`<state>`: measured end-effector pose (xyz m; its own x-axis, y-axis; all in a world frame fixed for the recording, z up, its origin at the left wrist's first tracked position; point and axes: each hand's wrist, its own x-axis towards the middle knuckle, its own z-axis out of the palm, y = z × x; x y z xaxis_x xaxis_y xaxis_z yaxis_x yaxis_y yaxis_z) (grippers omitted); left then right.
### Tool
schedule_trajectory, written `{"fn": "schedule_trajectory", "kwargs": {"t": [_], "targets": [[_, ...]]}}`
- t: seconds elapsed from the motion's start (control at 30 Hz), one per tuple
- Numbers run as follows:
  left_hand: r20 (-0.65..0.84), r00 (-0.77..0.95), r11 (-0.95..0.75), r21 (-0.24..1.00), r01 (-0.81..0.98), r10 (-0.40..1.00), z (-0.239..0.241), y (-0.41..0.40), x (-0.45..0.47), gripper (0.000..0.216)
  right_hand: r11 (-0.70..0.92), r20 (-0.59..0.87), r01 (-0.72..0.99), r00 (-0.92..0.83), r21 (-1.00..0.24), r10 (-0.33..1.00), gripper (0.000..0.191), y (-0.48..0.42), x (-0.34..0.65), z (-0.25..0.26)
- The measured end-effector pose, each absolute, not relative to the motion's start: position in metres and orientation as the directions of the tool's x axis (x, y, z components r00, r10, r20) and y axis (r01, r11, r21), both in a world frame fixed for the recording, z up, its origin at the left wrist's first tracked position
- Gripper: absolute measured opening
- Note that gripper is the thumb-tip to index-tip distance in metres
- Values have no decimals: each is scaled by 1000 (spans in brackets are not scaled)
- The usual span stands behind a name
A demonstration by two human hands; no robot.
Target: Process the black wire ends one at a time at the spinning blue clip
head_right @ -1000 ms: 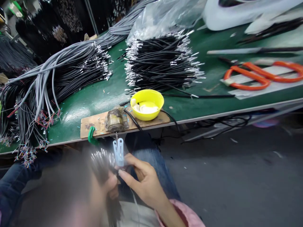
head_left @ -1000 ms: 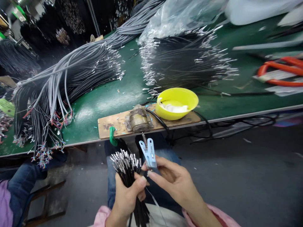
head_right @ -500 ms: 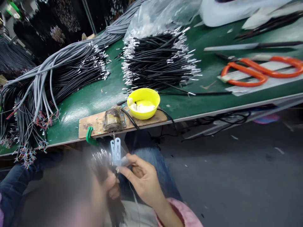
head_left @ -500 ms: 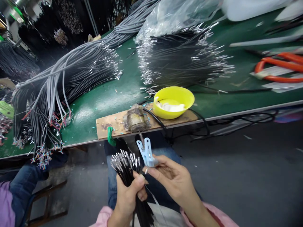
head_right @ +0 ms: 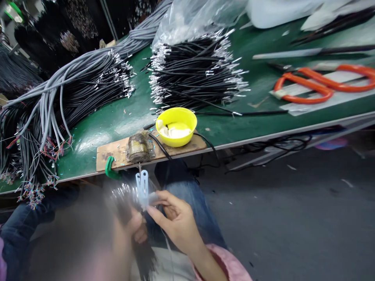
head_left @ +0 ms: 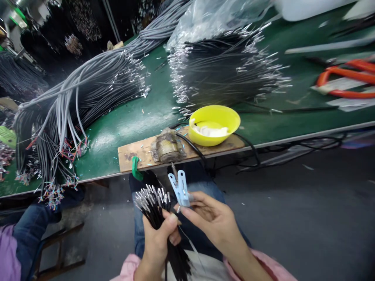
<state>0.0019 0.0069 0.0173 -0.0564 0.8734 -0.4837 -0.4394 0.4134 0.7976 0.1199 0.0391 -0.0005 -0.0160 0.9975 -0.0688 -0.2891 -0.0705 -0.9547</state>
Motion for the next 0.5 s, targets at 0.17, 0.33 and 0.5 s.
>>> {"fn": "schedule_trajectory", "kwargs": {"t": [0.17, 0.33, 0.5], "targets": [[-481, -92, 410, 820, -400, 872, 12, 5, 3, 47, -77, -84, -300, 12, -951, 996, 20, 39, 120, 2], [-461, -106, 375, 818, -435, 881, 14, 4, 8, 47, -106, -109, -294, -5, -950, 994, 18, 42, 119, 9], [-487, -123, 374, 789, -487, 865, 3, 0, 9, 49, -117, -110, -285, -40, -951, 993, 19, 42, 119, 8]]}}
